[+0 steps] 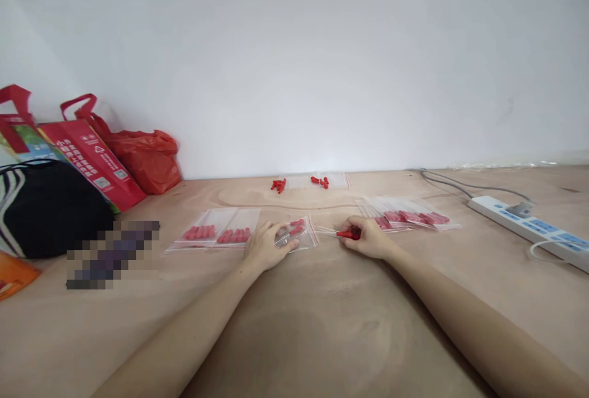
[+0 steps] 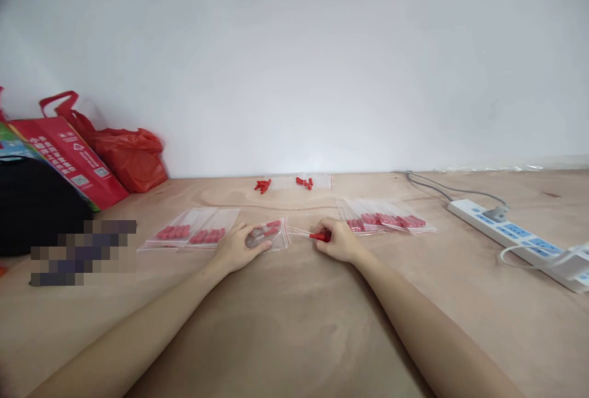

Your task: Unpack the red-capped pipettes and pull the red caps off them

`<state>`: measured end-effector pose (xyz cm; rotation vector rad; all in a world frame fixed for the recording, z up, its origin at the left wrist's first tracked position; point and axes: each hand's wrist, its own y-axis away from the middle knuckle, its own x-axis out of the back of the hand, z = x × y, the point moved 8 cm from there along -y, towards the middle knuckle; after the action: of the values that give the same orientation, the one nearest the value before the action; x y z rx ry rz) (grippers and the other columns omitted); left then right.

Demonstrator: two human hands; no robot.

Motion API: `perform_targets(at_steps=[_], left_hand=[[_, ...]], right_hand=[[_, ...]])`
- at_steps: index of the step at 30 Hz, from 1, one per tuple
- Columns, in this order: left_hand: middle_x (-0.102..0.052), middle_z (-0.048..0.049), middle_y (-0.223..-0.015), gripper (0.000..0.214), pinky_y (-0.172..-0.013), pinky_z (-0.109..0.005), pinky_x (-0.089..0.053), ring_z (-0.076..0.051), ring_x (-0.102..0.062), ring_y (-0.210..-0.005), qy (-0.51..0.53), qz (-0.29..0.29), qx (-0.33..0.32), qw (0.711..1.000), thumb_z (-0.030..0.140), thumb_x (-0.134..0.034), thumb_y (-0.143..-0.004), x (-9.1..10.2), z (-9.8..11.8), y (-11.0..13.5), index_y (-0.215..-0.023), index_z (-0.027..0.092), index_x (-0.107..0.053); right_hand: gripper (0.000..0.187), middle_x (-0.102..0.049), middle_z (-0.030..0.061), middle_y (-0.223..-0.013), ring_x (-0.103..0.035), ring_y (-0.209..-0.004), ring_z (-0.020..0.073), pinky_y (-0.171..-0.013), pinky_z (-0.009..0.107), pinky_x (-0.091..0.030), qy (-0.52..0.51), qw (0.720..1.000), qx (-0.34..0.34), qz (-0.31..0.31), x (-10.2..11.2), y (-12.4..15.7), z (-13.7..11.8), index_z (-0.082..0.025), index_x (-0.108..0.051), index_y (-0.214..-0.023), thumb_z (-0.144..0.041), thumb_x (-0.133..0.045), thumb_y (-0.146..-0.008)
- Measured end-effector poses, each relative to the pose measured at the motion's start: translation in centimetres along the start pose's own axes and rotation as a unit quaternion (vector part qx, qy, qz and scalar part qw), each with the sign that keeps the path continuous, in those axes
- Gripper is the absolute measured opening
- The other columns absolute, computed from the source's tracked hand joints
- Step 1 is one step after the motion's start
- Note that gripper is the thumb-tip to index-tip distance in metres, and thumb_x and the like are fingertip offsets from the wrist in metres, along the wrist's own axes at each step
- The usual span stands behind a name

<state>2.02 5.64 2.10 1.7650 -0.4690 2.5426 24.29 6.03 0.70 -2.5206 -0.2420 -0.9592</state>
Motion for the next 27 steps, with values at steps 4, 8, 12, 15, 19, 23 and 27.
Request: perform_targets(at_steps=[4, 8, 12, 15, 19, 23, 27], left_hand=[[-0.056, -0.0025, -0.096, 0.044, -0.068, -0.029, -0.042, -0.020, -0.056, -0.088, -0.007, 0.000, 0.018, 1.000, 0.054, -0.054, -0.070, 0.1, -0.2, 0.1, -0.106, 0.027, -0.056], [-0.056, -0.0024, -0.097, 0.044, -0.068, -0.028, -0.042, -0.020, -0.056, -0.089, -0.010, -0.005, 0.020, 1.000, 0.054, -0.054, -0.070, 0.0, -0.3, 0.0, -0.105, 0.028, -0.056], [-0.057, -0.0028, -0.096, 0.045, -0.068, -0.029, -0.042, -0.021, -0.056, -0.089, -0.014, -0.006, 0.020, 1.000, 0.054, -0.054, -0.070, 0.0, -0.3, 0.0, -0.106, 0.028, -0.055], [-0.057, -0.0030, -0.095, 0.044, -0.068, -0.029, -0.042, -0.021, -0.056, -0.088, -0.014, -0.005, 0.015, 1.000, 0.054, -0.054, -0.071, 0.0, -0.2, 0.0, -0.106, 0.027, -0.056], [-0.056, -0.0033, -0.096, 0.043, -0.068, -0.029, -0.042, -0.021, -0.056, -0.089, -0.016, -0.004, 0.012, 1.000, 0.052, -0.053, -0.071, 0.1, 0.0, 0.0, -0.106, 0.026, -0.056], [-0.056, -0.0034, -0.096, 0.043, -0.069, -0.031, -0.042, -0.022, -0.056, -0.089, -0.016, -0.005, 0.013, 1.000, 0.051, -0.054, -0.071, 0.0, 0.1, 0.0, -0.107, 0.026, -0.056], [-0.056, -0.0042, -0.094, 0.043, -0.073, -0.032, -0.042, -0.022, -0.053, -0.091, -0.015, 0.017, -0.012, 1.000, 0.050, -0.055, -0.071, 0.1, 0.2, -0.1, -0.106, 0.024, -0.057]], right_hand=[[0.006, -0.053, -0.0006, -0.066, -0.046, -0.059, 0.0110, -0.057, 0.024, -0.036, 0.061, 0.995, -0.016, 0.075, 1.3, 0.5, 0.3, -0.018, -0.052, -0.066, -0.017, -0.051, -0.061], [0.005, -0.051, 0.0014, -0.070, -0.046, -0.062, 0.0122, -0.058, 0.025, -0.036, 0.118, 0.982, -0.045, 0.138, 2.2, 1.0, 0.8, -0.019, -0.051, -0.068, -0.018, -0.048, -0.063], [0.004, -0.052, 0.0039, -0.076, -0.048, -0.065, 0.0135, -0.056, 0.024, -0.033, 0.237, 0.958, -0.070, 0.146, 2.1, 1.1, 0.6, -0.019, -0.051, -0.070, -0.019, -0.048, -0.068], [0.006, -0.054, 0.0058, -0.079, -0.050, -0.065, 0.0145, -0.055, 0.025, -0.031, 0.300, 0.940, -0.095, 0.131, 1.6, 1.1, 0.3, -0.018, -0.052, -0.072, -0.021, -0.047, -0.072], [0.011, -0.056, 0.0068, -0.081, -0.052, -0.069, 0.0162, -0.054, 0.026, -0.029, 0.326, 0.928, -0.116, 0.136, 1.6, 1.2, -0.1, -0.019, -0.054, -0.075, -0.026, -0.045, -0.076], [0.013, -0.059, 0.0068, -0.081, -0.053, -0.070, 0.0176, -0.058, 0.028, -0.030, 0.330, 0.926, -0.109, 0.148, 1.6, 1.0, -0.6, -0.019, -0.054, -0.078, -0.028, -0.045, -0.077], [0.011, -0.060, 0.0073, -0.079, -0.053, -0.075, 0.0192, -0.065, 0.030, -0.028, 0.339, 0.924, -0.082, 0.158, 1.5, 0.9, -1.2, -0.018, -0.054, -0.077, -0.025, -0.046, -0.076]])
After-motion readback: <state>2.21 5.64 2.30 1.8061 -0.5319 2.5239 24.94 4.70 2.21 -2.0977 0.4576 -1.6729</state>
